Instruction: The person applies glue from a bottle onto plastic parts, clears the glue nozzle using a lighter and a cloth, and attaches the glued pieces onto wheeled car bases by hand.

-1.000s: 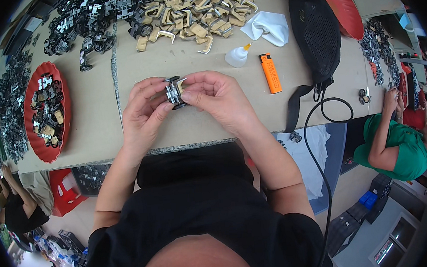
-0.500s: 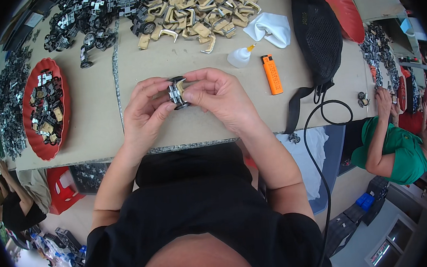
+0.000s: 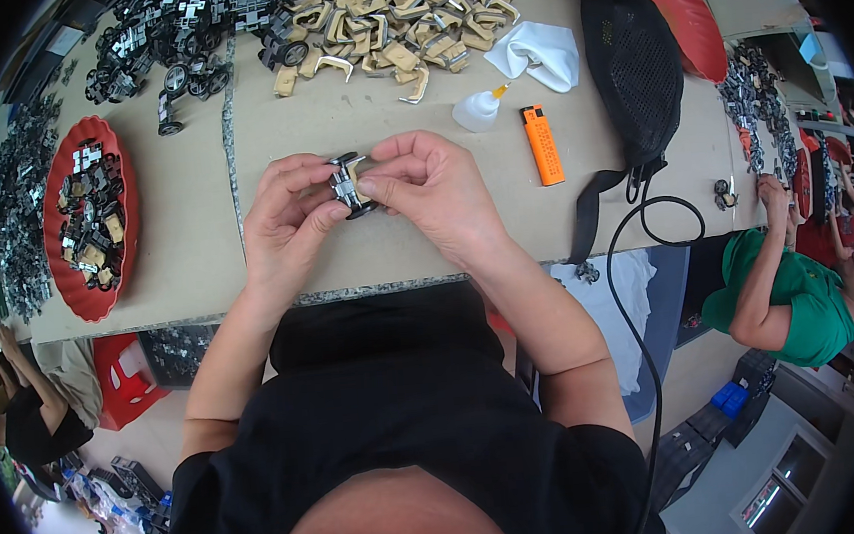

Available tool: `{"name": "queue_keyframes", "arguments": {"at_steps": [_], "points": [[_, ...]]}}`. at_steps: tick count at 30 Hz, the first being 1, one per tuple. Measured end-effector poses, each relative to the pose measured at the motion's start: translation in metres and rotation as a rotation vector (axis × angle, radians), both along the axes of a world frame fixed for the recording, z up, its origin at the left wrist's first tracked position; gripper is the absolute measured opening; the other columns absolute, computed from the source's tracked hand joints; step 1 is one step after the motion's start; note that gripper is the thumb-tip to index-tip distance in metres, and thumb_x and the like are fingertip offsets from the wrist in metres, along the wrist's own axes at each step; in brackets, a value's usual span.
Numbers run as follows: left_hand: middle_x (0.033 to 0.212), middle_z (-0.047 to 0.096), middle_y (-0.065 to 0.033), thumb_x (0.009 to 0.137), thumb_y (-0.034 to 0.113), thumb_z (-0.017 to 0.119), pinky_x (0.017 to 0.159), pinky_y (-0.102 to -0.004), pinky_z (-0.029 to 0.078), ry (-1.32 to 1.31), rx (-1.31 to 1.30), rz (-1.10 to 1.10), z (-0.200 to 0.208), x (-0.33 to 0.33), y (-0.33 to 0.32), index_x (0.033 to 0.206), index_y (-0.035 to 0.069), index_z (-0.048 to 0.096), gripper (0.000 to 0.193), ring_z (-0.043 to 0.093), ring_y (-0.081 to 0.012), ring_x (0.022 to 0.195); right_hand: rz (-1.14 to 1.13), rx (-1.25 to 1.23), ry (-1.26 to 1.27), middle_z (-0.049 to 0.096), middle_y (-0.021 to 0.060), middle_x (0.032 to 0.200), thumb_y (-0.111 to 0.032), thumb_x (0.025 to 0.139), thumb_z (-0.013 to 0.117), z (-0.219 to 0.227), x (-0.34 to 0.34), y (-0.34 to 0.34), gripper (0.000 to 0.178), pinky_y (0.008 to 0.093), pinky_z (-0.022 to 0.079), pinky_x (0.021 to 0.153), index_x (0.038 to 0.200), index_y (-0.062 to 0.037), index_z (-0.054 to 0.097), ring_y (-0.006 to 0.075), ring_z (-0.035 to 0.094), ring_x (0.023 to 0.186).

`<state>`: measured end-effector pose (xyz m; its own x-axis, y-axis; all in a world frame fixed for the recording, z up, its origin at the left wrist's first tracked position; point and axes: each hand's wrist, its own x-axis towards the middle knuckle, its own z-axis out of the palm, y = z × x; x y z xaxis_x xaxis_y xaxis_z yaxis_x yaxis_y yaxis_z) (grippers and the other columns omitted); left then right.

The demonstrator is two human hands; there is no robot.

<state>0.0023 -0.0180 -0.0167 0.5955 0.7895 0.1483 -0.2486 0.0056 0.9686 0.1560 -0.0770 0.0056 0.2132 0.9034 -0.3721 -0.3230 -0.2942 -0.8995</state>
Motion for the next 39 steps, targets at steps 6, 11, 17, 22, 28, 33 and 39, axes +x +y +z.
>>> {"name": "queue_keyframes", "arguments": {"at_steps": [6, 11, 17, 22, 28, 33, 39], "points": [[0.106, 0.038, -0.0079, 0.074, -0.009, 0.059, 0.081, -0.0284, 0.05, 0.018, -0.011, 0.082, 0.0, 0.001, 0.0, 0.1, -0.002, 0.051, 0.028, 0.055, -0.0196, 0.094, 0.014, 0.054, -0.066, 0.061, 0.0056, 0.086, -0.005, 0.073, 0.066, 0.001, -0.006, -0.006, 0.025, 0.0193, 0.044, 0.064, 0.095, 0.0021, 0.057, 0.0075, 0.055, 0.07], [0.105, 0.038, -0.0074, 0.072, -0.01, 0.06, 0.08, -0.0278, 0.051, 0.001, 0.0, 0.081, -0.002, 0.002, -0.001, 0.096, -0.002, 0.051, 0.027, 0.056, -0.019, 0.09, 0.068, 0.238, -0.381, 0.059, 0.0042, 0.089, -0.009, 0.065, 0.072, -0.01, -0.01, -0.01, 0.034, 0.0261, 0.045, 0.069, 0.095, -0.001, 0.059, 0.0113, 0.053, 0.077], [0.104, 0.038, -0.0071, 0.071, -0.01, 0.061, 0.079, -0.0271, 0.051, 0.033, -0.032, 0.057, -0.002, 0.001, 0.001, 0.096, -0.001, 0.051, 0.029, 0.056, -0.0183, 0.09, 0.022, 0.264, -0.474, 0.058, 0.0051, 0.085, -0.01, 0.064, 0.072, -0.011, -0.014, -0.01, 0.033, 0.0266, 0.045, 0.069, 0.094, -0.0026, 0.059, 0.0127, 0.054, 0.075], [0.105, 0.038, -0.0069, 0.071, -0.01, 0.061, 0.08, -0.0264, 0.051, 0.046, -0.06, 0.076, 0.0, 0.003, 0.0, 0.1, -0.001, 0.048, 0.033, 0.054, -0.0166, 0.092, 0.11, 0.198, -0.487, 0.055, 0.0044, 0.095, -0.001, 0.068, 0.068, -0.007, -0.013, -0.007, 0.034, 0.0236, 0.041, 0.077, 0.099, 0.0007, 0.055, 0.01, 0.048, 0.086], [0.104, 0.041, -0.0064, 0.071, -0.008, 0.062, 0.082, -0.0271, 0.049, 0.022, -0.202, 0.041, 0.002, 0.0, 0.0, 0.106, -0.001, 0.045, 0.039, 0.052, -0.0156, 0.095, 0.207, 0.186, -0.162, 0.057, 0.005, 0.093, -0.002, 0.074, 0.062, 0.003, 0.002, -0.001, 0.028, 0.024, 0.042, 0.078, 0.101, 0.0019, 0.054, 0.0101, 0.052, 0.084], [0.107, 0.051, -0.0093, 0.072, -0.006, 0.063, 0.084, -0.0283, 0.047, 0.169, 0.066, 0.111, 0.0, -0.001, -0.004, 0.108, -0.001, 0.048, 0.039, 0.055, -0.0161, 0.094, 0.134, 0.073, 0.128, 0.059, 0.0052, 0.09, -0.002, 0.079, 0.057, 0.002, 0.003, 0.001, 0.024, 0.0239, 0.043, 0.077, 0.102, 0.0021, 0.053, 0.0098, 0.054, 0.081], [0.111, 0.05, -0.0135, 0.074, -0.004, 0.062, 0.084, -0.0301, 0.048, 0.128, 0.15, 0.129, -0.003, 0.002, -0.007, 0.112, -0.002, 0.047, 0.041, 0.056, -0.0203, 0.097, 0.073, 0.009, 0.152, 0.058, 0.0085, 0.086, -0.004, 0.076, 0.062, 0.006, 0.003, 0.008, 0.027, 0.023, 0.046, 0.074, 0.099, 0.0051, 0.051, 0.0116, 0.056, 0.08]]}}
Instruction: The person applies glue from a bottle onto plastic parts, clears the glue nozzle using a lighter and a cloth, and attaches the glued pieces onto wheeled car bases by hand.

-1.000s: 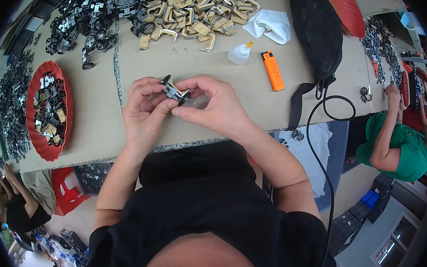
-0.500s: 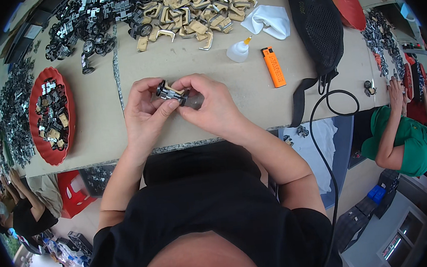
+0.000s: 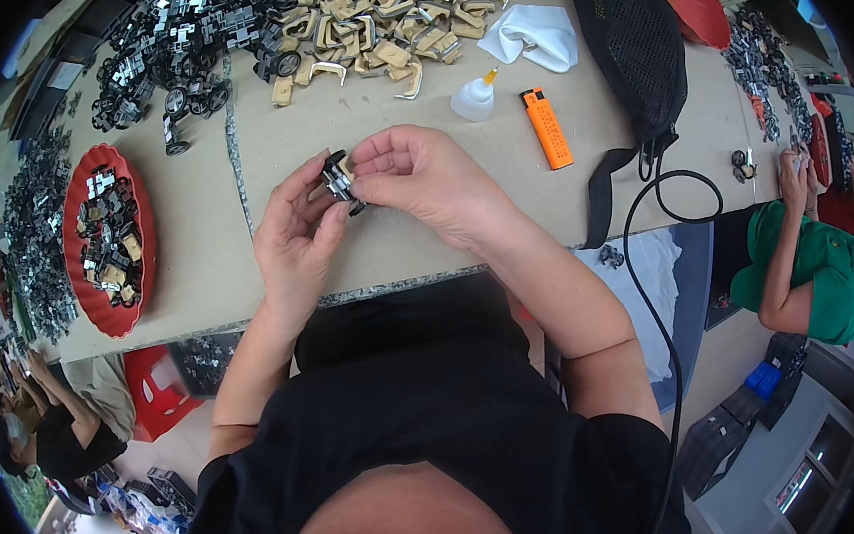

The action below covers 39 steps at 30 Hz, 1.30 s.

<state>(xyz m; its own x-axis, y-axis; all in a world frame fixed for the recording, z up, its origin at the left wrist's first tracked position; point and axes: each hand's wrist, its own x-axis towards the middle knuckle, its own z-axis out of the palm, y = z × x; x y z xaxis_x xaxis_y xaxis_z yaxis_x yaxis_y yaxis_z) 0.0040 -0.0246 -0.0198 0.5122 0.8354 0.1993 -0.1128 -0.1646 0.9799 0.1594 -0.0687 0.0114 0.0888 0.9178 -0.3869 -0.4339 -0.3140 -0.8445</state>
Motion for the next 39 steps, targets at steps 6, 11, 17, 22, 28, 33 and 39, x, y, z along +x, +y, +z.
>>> {"name": "queue_keyframes", "arguments": {"at_steps": [6, 11, 17, 22, 28, 33, 39], "points": [[0.116, 0.048, -0.0169, 0.074, -0.003, 0.061, 0.083, -0.0313, 0.049, -0.046, -0.009, -0.026, -0.0021, -0.0017, 0.0006, 0.11, -0.001, 0.049, 0.038, 0.055, -0.0233, 0.099, 0.09, -0.061, -0.013, 0.058, 0.0093, 0.086, -0.003, 0.074, 0.062, -0.0011, 0.0059, 0.0047, 0.032, 0.0232, 0.046, 0.074, 0.102, 0.0058, 0.05, 0.0122, 0.056, 0.079], [0.113, 0.05, -0.0167, 0.074, -0.002, 0.062, 0.082, -0.0303, 0.049, -0.018, 0.032, 0.002, 0.0008, -0.0007, -0.0004, 0.109, 0.0, 0.051, 0.037, 0.056, -0.0227, 0.098, 0.076, -0.04, 0.085, 0.059, 0.0094, 0.087, -0.002, 0.075, 0.062, -0.0011, 0.0071, 0.004, 0.031, 0.0228, 0.046, 0.074, 0.102, 0.006, 0.05, 0.0117, 0.057, 0.079], [0.109, 0.054, -0.0163, 0.07, 0.001, 0.066, 0.08, -0.029, 0.049, 0.149, 0.199, 0.057, 0.0014, -0.0028, 0.0004, 0.107, 0.002, 0.054, 0.039, 0.057, -0.023, 0.097, 0.036, 0.004, -0.007, 0.06, 0.0084, 0.086, -0.004, 0.076, 0.061, -0.0015, -0.0009, 0.002, 0.027, 0.0227, 0.046, 0.072, 0.1, 0.0038, 0.051, 0.0108, 0.057, 0.078], [0.109, 0.054, -0.0157, 0.071, 0.003, 0.066, 0.078, -0.0292, 0.049, 0.074, 0.138, 0.041, 0.0021, -0.0035, 0.0016, 0.107, 0.003, 0.054, 0.038, 0.057, -0.0229, 0.096, 0.073, -0.015, 0.013, 0.06, 0.0076, 0.086, -0.005, 0.077, 0.061, 0.0002, 0.0036, 0.0034, 0.026, 0.0229, 0.046, 0.071, 0.1, 0.0026, 0.052, 0.0103, 0.057, 0.078], [0.109, 0.054, -0.0147, 0.071, 0.002, 0.065, 0.079, -0.0283, 0.05, 0.091, 0.118, 0.022, 0.0039, -0.003, 0.0028, 0.107, 0.004, 0.054, 0.038, 0.057, -0.022, 0.096, 0.079, -0.053, 0.08, 0.061, 0.0051, 0.09, -0.006, 0.079, 0.06, -0.0033, 0.0078, 0.0009, 0.025, 0.022, 0.045, 0.07, 0.102, 0.0002, 0.054, 0.0096, 0.057, 0.079], [0.109, 0.054, -0.0143, 0.072, 0.001, 0.064, 0.078, -0.0279, 0.05, 0.065, 0.077, 0.024, 0.0045, -0.0039, 0.0022, 0.107, 0.004, 0.054, 0.036, 0.059, -0.0206, 0.092, 0.08, -0.078, 0.113, 0.06, 0.0071, 0.095, -0.004, 0.08, 0.057, -0.0017, 0.0083, -0.0008, 0.025, 0.0264, 0.047, 0.076, 0.104, 0.0014, 0.053, 0.0128, 0.057, 0.085], [0.11, 0.053, -0.0139, 0.073, 0.001, 0.064, 0.078, -0.0275, 0.05, 0.026, 0.023, 0.01, 0.0007, -0.0041, 0.0031, 0.108, 0.003, 0.054, 0.036, 0.059, -0.0194, 0.091, 0.056, -0.075, 0.144, 0.06, 0.0076, 0.095, -0.005, 0.081, 0.058, -0.001, 0.0058, -0.0014, 0.025, 0.0262, 0.047, 0.075, 0.104, 0.0014, 0.054, 0.0131, 0.058, 0.084]]}}
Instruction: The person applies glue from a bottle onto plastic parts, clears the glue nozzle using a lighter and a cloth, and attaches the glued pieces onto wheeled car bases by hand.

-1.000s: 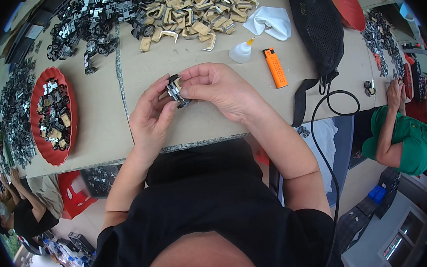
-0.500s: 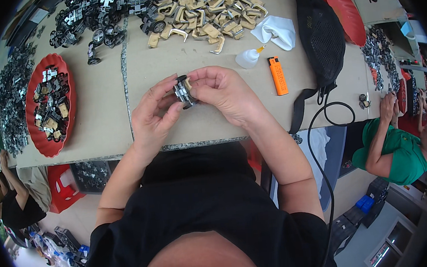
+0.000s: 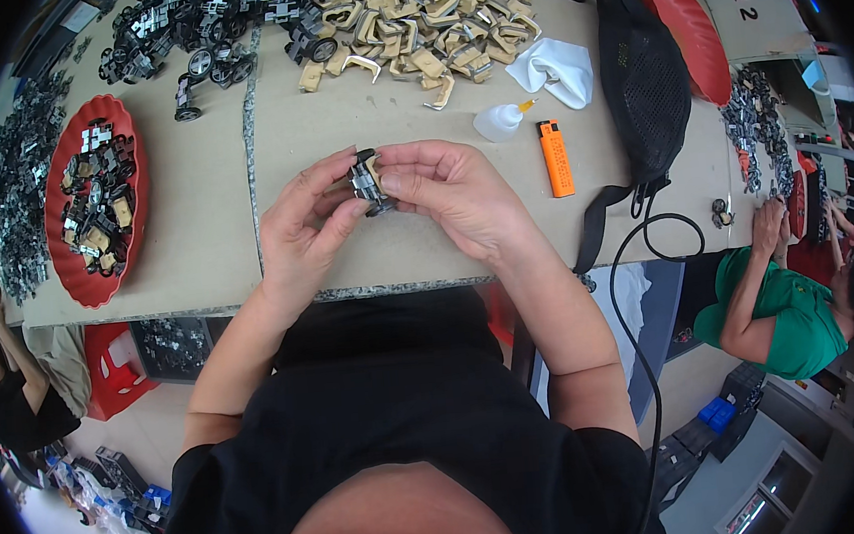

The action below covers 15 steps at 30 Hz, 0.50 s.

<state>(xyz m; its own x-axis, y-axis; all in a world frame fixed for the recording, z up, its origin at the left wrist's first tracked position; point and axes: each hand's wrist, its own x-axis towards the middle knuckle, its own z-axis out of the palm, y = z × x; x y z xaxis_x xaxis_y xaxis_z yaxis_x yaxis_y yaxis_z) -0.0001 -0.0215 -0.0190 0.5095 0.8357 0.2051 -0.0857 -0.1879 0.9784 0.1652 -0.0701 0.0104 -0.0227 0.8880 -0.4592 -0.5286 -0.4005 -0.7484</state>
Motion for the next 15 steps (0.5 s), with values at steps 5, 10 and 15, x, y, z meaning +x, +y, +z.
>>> {"name": "queue_keyframes", "arguments": {"at_steps": [5, 10, 15], "points": [[0.11, 0.053, -0.0141, 0.074, 0.0, 0.063, 0.078, -0.0271, 0.05, -0.029, -0.044, -0.027, 0.002, 0.0, 0.0, 0.108, 0.001, 0.054, 0.035, 0.059, -0.0193, 0.091, -0.053, 0.023, -0.011, 0.062, 0.009, 0.092, -0.006, 0.078, 0.062, -0.003, -0.001, -0.001, 0.027, 0.0232, 0.046, 0.071, 0.103, 0.0014, 0.056, 0.0117, 0.059, 0.08], [0.11, 0.052, -0.0142, 0.075, -0.001, 0.062, 0.08, -0.0273, 0.049, -0.067, -0.091, -0.048, 0.0, 0.001, 0.002, 0.107, 0.0, 0.054, 0.034, 0.059, -0.0193, 0.092, -0.075, 0.072, -0.093, 0.062, 0.0084, 0.087, -0.004, 0.078, 0.061, -0.002, -0.005, -0.006, 0.024, 0.024, 0.046, 0.072, 0.101, 0.0024, 0.057, 0.012, 0.059, 0.078], [0.111, 0.051, -0.0129, 0.076, -0.005, 0.059, 0.083, -0.0287, 0.049, -0.155, -0.207, -0.046, -0.001, 0.0, 0.001, 0.106, 0.0, 0.053, 0.031, 0.057, -0.0199, 0.095, -0.116, 0.122, -0.21, 0.061, 0.0095, 0.09, -0.004, 0.075, 0.064, 0.003, -0.016, -0.01, 0.024, 0.0236, 0.046, 0.072, 0.097, 0.0049, 0.059, 0.012, 0.058, 0.081]]}}
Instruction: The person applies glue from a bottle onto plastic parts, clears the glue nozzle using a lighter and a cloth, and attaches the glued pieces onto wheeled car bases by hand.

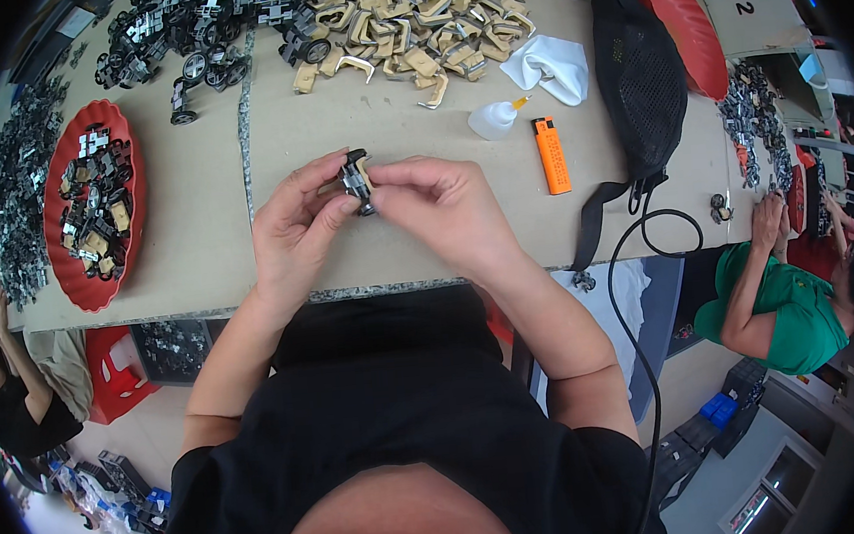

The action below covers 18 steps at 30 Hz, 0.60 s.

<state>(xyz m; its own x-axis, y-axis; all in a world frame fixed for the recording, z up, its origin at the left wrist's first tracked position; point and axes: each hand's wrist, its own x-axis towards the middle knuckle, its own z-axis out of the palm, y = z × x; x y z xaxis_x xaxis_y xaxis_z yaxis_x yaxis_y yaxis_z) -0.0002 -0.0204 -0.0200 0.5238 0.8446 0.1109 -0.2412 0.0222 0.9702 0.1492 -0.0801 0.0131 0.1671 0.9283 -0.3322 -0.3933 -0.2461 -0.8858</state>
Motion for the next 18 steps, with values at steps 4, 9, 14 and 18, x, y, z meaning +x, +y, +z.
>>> {"name": "queue_keyframes", "arguments": {"at_steps": [4, 9, 14, 18], "points": [[0.112, 0.048, -0.0127, 0.075, -0.006, 0.059, 0.083, -0.0286, 0.049, -0.033, -0.011, -0.022, -0.003, -0.002, 0.0, 0.106, 0.0, 0.052, 0.032, 0.056, -0.0208, 0.096, 0.086, 0.172, -0.334, 0.055, 0.0109, 0.102, 0.005, 0.071, 0.064, -0.003, -0.01, -0.004, 0.031, 0.0255, 0.044, 0.078, 0.101, 0.0052, 0.057, 0.0153, 0.054, 0.091], [0.115, 0.043, -0.0122, 0.073, -0.009, 0.06, 0.077, -0.027, 0.051, -0.06, 0.001, -0.11, -0.002, -0.006, 0.008, 0.103, -0.001, 0.051, 0.033, 0.057, -0.0186, 0.091, 0.109, 0.24, -0.524, 0.054, 0.0122, 0.102, 0.007, 0.068, 0.064, -0.006, -0.002, -0.004, 0.033, 0.0265, 0.043, 0.081, 0.1, 0.004, 0.058, 0.0166, 0.053, 0.094], [0.099, 0.052, -0.0099, 0.069, 0.0, 0.065, 0.064, -0.0273, 0.049, 0.339, 0.31, -0.169, 0.025, -0.013, 0.023, 0.095, 0.003, 0.053, 0.028, 0.058, -0.0198, 0.082, 0.25, 0.323, -0.547, 0.056, 0.0116, 0.099, 0.005, 0.066, 0.066, -0.008, 0.012, -0.005, 0.03, 0.0284, 0.044, 0.082, 0.095, 0.0022, 0.059, 0.0182, 0.054, 0.094], [0.078, 0.055, -0.0074, 0.065, 0.01, 0.067, 0.055, -0.0314, 0.045, 0.633, 0.769, -0.396, 0.047, -0.01, 0.04, 0.087, 0.005, 0.054, 0.026, 0.056, -0.0232, 0.069, 0.271, 0.418, -0.68, 0.058, 0.0103, 0.096, 0.002, 0.065, 0.067, -0.008, 0.013, -0.006, 0.028, 0.0287, 0.044, 0.08, 0.092, 0.0005, 0.058, 0.0187, 0.056, 0.091]]}}
